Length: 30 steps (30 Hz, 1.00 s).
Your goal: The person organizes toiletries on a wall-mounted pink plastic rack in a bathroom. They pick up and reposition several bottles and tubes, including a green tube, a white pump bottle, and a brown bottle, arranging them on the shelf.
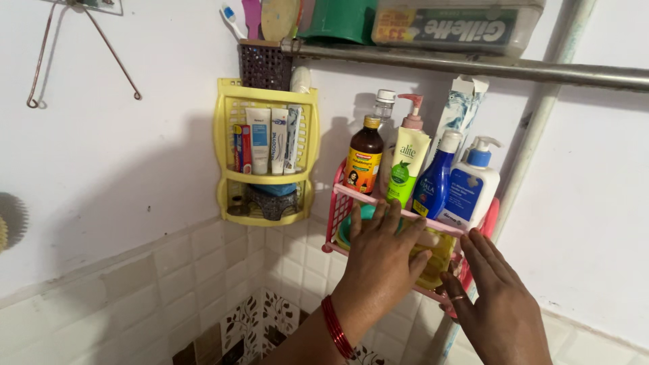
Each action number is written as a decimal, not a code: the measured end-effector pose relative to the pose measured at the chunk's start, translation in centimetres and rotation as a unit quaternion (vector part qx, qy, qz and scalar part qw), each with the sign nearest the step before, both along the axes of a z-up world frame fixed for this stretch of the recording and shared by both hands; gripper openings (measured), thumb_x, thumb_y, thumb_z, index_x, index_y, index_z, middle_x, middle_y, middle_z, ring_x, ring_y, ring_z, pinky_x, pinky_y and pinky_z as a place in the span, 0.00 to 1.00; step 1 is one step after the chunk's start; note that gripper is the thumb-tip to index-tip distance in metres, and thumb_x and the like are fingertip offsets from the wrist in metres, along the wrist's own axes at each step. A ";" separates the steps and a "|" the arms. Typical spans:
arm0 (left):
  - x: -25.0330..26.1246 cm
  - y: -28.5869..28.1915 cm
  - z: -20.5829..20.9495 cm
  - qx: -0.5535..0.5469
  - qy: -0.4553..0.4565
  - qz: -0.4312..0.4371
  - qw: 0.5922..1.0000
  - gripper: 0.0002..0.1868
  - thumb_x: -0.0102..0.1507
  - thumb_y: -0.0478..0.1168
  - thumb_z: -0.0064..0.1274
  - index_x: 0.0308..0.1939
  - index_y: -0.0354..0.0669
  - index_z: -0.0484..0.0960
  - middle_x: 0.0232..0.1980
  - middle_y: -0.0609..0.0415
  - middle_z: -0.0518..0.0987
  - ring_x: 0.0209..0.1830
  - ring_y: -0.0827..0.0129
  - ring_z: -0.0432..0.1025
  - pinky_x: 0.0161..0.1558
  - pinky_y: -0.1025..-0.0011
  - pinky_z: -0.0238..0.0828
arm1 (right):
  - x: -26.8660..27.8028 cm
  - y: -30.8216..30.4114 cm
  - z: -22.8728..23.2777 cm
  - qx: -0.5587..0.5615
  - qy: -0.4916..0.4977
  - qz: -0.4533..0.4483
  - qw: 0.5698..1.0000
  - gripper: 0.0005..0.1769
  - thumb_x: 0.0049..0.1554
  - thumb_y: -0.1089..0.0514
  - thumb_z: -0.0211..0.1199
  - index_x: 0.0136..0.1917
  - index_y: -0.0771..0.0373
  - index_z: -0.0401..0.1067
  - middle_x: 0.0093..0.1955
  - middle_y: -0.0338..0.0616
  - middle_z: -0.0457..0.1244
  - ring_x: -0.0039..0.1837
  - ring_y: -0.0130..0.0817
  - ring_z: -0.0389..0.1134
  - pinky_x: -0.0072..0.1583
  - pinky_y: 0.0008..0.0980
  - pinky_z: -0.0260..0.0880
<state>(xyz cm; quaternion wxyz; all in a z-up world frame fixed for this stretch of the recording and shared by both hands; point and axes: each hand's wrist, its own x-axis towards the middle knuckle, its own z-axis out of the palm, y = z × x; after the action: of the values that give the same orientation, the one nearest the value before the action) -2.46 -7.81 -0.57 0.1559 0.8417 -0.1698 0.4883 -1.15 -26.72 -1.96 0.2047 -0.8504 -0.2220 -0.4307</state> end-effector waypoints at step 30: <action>1.0 -0.3 -1.4 -0.004 -0.018 0.002 1.000 0.27 0.63 0.51 0.55 0.65 0.49 0.79 0.74 0.28 0.68 0.79 0.37 0.59 0.77 0.29 0.40 | 7.4 -2.8 -3.0 -0.034 -0.176 0.032 0.983 0.26 0.55 0.52 0.72 0.61 0.70 0.76 0.60 0.56 0.69 0.62 0.49 0.74 0.65 0.37 0.73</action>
<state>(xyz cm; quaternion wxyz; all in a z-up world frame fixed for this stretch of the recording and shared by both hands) -1.46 -8.11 -1.93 0.1548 0.8326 -0.1689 0.5043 6.22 -29.48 -4.91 0.1472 -0.7602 -0.2961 -0.5593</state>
